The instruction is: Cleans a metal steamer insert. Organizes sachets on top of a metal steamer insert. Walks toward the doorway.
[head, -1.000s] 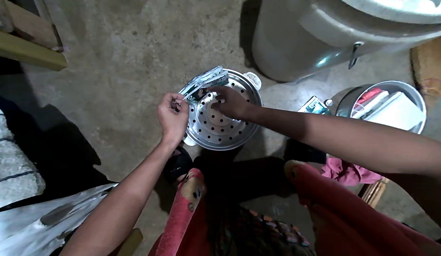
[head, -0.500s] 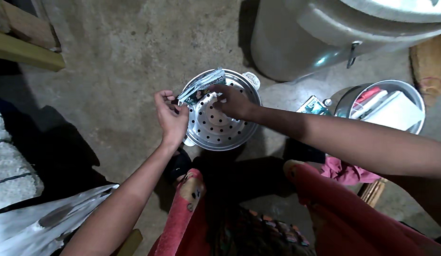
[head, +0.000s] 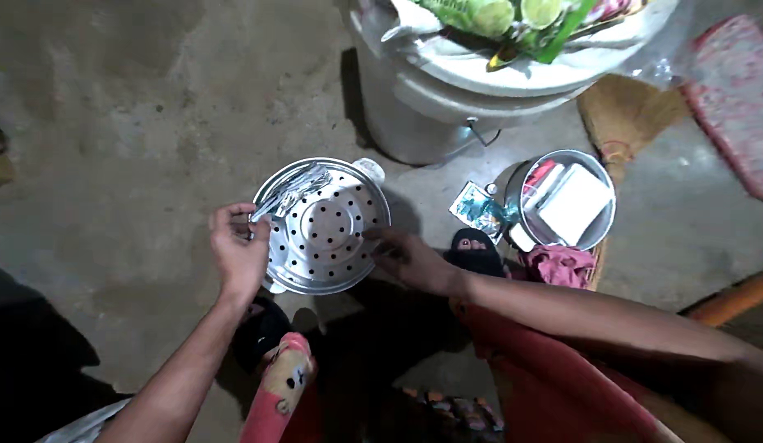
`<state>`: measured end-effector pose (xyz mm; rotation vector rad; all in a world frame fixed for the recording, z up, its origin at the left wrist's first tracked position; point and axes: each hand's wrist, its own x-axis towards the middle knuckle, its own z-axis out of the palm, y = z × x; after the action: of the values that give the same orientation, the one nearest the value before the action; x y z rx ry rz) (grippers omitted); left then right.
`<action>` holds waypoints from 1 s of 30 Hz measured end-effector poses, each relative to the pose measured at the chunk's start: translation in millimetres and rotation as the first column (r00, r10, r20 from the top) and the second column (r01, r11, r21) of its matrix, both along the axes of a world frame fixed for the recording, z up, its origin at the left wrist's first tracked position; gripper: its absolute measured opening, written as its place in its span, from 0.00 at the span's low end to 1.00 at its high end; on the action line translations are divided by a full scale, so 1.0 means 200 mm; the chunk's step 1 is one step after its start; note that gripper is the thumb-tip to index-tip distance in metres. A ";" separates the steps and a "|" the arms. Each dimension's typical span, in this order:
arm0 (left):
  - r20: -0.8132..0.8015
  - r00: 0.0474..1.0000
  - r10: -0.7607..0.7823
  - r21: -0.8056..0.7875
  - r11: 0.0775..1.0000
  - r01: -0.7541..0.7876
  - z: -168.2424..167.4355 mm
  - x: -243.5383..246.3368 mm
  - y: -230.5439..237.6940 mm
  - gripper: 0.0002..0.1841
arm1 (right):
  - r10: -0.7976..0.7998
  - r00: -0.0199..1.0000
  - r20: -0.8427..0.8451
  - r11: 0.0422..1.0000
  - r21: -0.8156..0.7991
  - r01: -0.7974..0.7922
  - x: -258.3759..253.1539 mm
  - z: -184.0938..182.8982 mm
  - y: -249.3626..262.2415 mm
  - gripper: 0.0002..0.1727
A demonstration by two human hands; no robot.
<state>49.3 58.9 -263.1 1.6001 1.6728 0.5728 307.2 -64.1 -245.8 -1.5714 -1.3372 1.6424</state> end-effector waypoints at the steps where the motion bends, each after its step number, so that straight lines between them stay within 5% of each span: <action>1: -0.004 1.000 0.006 0.004 1.000 -0.006 0.00 0.01 0.01 0.18 | -0.029 0.999 0.018 0.998 0.053 0.028 0.03 0.00 -0.02 0.23; 7: -0.030 0.999 0.030 0.031 0.999 -0.029 -0.01 0.01 0.06 0.17 | -0.221 0.921 0.322 0.952 0.275 0.132 0.43 -0.12 -0.05 0.16; 13: -0.048 0.999 0.010 0.026 1.000 -0.009 -0.03 0.00 0.11 0.14 | -0.108 0.736 0.669 0.993 0.039 0.110 0.79 -0.28 -0.10 0.25; 20: -0.016 1.000 0.022 -0.062 0.998 -0.023 0.02 0.00 0.12 0.09 | -0.001 0.604 0.797 0.998 -0.036 0.050 0.77 -0.48 -0.23 0.45; 26: -0.002 1.000 -0.003 -0.093 0.996 0.003 0.06 -0.01 0.09 0.08 | 0.001 0.563 0.827 0.995 -0.056 0.081 0.76 -0.50 -0.22 0.43; 30: -0.080 0.997 -0.016 -0.093 0.996 0.008 0.06 -0.03 0.08 0.18 | -0.029 0.553 0.833 0.998 -0.005 0.060 0.79 -0.53 -0.22 0.42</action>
<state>42.9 74.4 -250.9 1.5840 1.7223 0.4235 464.8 -108.3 -351.5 -2.5534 -1.6590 0.8213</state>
